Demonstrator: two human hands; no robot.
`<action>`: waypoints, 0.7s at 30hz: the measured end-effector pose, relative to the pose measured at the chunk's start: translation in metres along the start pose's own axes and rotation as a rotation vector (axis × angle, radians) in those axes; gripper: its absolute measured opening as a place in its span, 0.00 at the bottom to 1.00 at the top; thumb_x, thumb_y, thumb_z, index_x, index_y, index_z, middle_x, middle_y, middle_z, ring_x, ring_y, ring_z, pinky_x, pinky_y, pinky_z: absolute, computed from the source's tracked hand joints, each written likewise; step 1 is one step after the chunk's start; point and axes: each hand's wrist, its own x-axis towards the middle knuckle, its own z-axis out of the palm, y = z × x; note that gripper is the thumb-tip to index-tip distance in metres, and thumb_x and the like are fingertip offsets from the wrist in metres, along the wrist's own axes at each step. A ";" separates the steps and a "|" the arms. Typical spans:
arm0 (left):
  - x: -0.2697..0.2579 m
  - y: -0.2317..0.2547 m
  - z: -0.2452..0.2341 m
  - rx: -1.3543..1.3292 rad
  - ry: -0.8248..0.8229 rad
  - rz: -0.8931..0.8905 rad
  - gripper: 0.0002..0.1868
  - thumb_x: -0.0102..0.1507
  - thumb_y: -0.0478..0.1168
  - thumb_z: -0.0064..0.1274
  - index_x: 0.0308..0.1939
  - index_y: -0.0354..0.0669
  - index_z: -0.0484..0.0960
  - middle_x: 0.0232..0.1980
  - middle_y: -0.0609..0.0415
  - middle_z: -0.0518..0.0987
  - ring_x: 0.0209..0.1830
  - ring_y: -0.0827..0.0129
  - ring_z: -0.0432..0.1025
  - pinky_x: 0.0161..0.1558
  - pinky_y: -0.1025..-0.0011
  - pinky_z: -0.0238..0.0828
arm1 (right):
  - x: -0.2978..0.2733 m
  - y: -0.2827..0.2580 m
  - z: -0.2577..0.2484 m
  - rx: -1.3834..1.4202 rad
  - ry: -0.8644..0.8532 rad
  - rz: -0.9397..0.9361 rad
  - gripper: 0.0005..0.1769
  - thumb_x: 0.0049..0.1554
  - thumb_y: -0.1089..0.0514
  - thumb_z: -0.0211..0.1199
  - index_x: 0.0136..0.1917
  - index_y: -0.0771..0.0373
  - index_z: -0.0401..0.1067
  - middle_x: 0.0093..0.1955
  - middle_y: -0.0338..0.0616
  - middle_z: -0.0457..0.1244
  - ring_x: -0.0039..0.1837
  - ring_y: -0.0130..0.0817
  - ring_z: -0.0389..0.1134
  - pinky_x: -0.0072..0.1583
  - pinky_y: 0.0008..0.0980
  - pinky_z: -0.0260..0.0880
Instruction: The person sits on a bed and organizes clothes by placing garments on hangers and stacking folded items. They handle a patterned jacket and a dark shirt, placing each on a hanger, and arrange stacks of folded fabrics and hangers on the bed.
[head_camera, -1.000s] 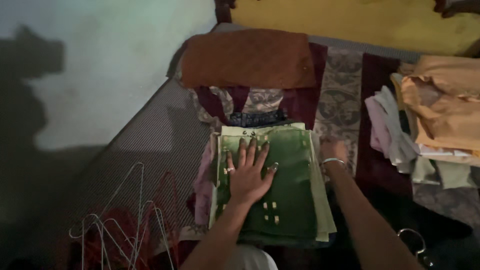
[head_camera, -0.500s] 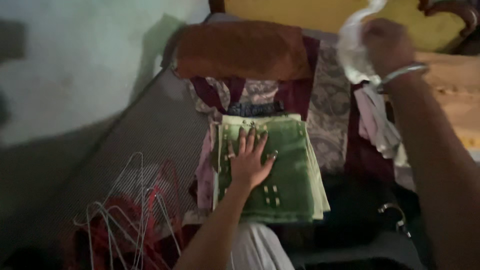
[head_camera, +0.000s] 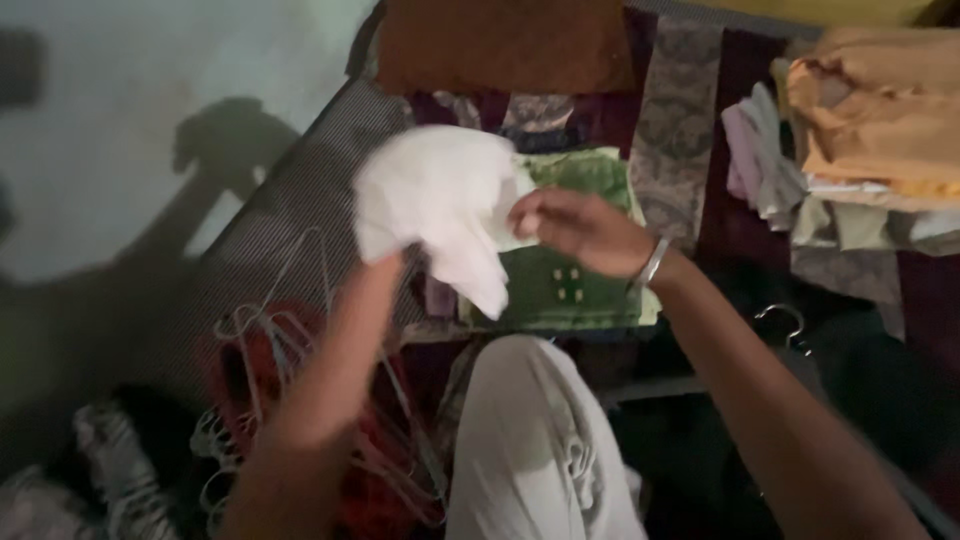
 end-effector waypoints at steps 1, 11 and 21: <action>0.010 -0.009 -0.026 0.012 0.085 -0.030 0.40 0.58 0.51 0.56 0.66 0.43 0.52 0.62 0.43 0.58 0.58 0.49 0.56 0.53 0.47 0.53 | 0.003 0.012 0.000 0.024 0.050 -0.027 0.13 0.69 0.53 0.56 0.58 0.63 0.74 0.52 0.40 0.68 0.56 0.28 0.69 0.60 0.31 0.71; 0.034 -0.120 -0.124 0.405 0.605 -0.296 0.27 0.58 0.40 0.56 0.54 0.32 0.61 0.47 0.38 0.66 0.39 0.53 0.66 0.37 0.56 0.68 | -0.028 0.209 -0.030 -0.499 0.785 0.684 0.29 0.58 0.44 0.65 0.68 0.60 0.72 0.64 0.57 0.67 0.65 0.53 0.68 0.65 0.48 0.67; 0.038 -0.173 0.088 0.368 -0.424 -0.346 0.48 0.55 0.65 0.60 0.67 0.30 0.73 0.62 0.40 0.79 0.61 0.56 0.75 0.58 0.60 0.71 | -0.070 0.279 -0.040 0.556 0.623 0.803 0.52 0.53 0.21 0.47 0.80 0.54 0.57 0.75 0.50 0.59 0.73 0.48 0.61 0.69 0.47 0.63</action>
